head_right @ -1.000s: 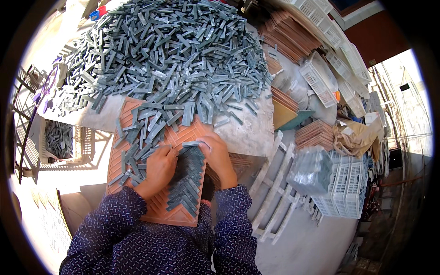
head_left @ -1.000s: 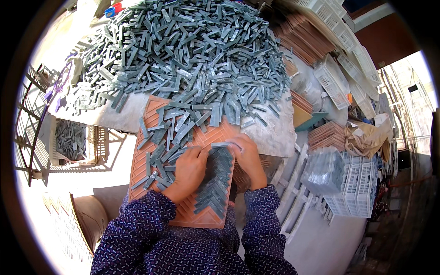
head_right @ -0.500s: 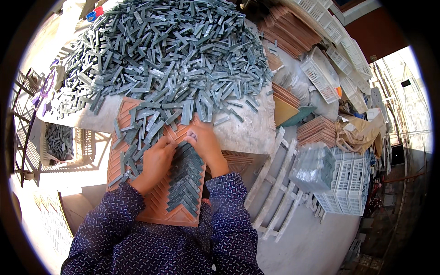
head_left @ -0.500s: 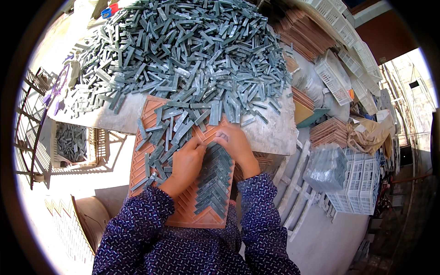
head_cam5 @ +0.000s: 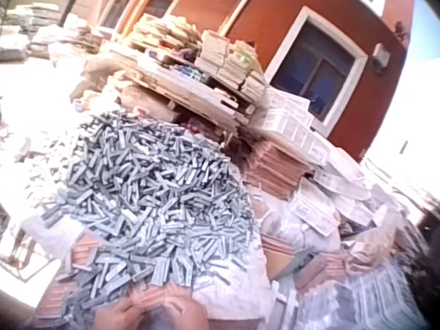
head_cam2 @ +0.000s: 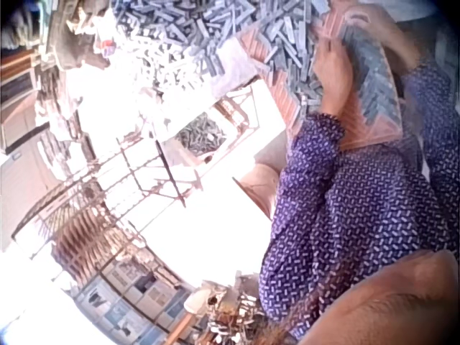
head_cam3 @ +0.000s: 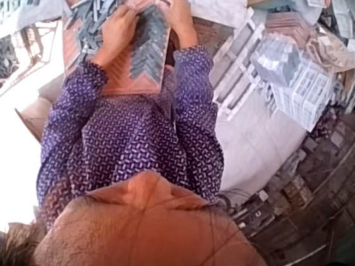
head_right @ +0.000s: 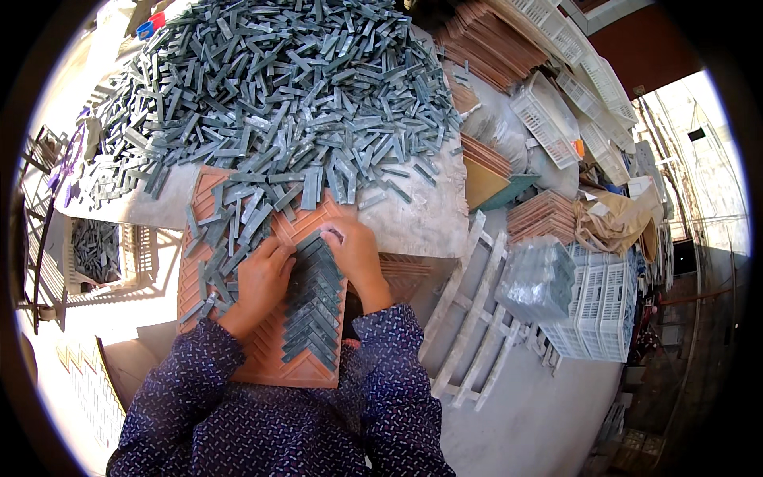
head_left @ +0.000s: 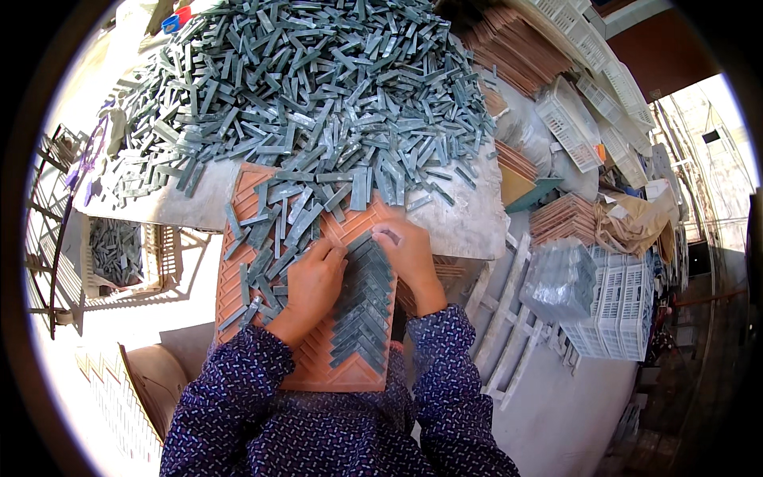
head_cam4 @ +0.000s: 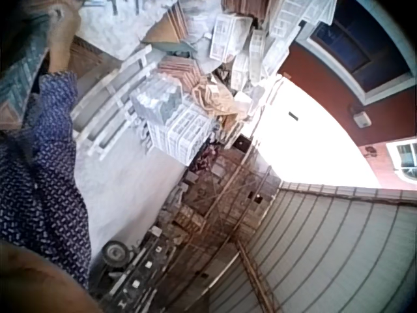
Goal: The person arranges small rectangular tiles by hand on a wooden board, forming a herringbone pattern. The person picks tiles from a nearby pile and places them one by one into the pattern, adjusting positions as needed.
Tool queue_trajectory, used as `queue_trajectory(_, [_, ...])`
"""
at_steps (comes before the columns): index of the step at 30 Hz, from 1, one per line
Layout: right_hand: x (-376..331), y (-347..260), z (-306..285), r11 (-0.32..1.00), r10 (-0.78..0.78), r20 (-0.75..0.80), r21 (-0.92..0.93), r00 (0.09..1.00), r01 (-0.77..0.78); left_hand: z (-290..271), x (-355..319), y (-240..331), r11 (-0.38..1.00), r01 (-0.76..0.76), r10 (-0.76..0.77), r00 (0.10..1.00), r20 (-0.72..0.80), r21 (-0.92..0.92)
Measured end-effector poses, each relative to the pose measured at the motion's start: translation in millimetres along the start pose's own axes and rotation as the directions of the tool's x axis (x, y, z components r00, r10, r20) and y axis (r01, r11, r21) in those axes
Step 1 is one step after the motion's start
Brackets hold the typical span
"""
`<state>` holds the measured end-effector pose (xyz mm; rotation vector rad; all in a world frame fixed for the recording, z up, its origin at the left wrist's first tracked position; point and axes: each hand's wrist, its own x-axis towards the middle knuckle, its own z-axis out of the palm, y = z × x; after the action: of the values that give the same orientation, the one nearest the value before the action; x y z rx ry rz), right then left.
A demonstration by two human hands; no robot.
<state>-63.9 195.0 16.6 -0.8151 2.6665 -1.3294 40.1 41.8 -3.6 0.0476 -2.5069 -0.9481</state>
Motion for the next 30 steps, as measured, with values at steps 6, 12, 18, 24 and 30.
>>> queue_trajectory(6, [-17.3, 1.3, 10.0, 0.982, -0.134, 0.045, -0.126, 0.99, 0.139, -9.4, -11.1, -4.4, 0.994, 0.022, -0.026, 0.999, -0.036, -0.106])
queue_trajectory(12, [-16.3, -13.0, 11.5, 0.983, -0.148, -0.013, -0.111, 0.989, 0.146, -21.5, -9.5, -3.6, 0.994, 0.04, -0.043, 0.999, -0.031, -0.099])
queue_trajectory(18, [-15.5, -12.4, 30.8, 0.969, -0.149, 0.021, -0.197, 0.989, 0.15, -21.0, -10.9, -1.8, 0.997, 0.009, -0.009, 1.0, 0.0, -0.075])
queue_trajectory(24, [-2.3, -11.7, -10.0, 0.996, 0.075, -0.157, -0.036, 0.985, -0.081, -11.8, -15.0, -12.1, 0.982, -0.189, 0.189, 0.982, 0.027, -0.019])
queue_trajectory(30, [1.9, 6.4, 7.4, 0.972, -0.111, 0.025, -0.208, 0.994, 0.113, 2.4, -18.7, 3.2, 0.956, -0.274, 0.247, 0.944, 0.218, 0.102])
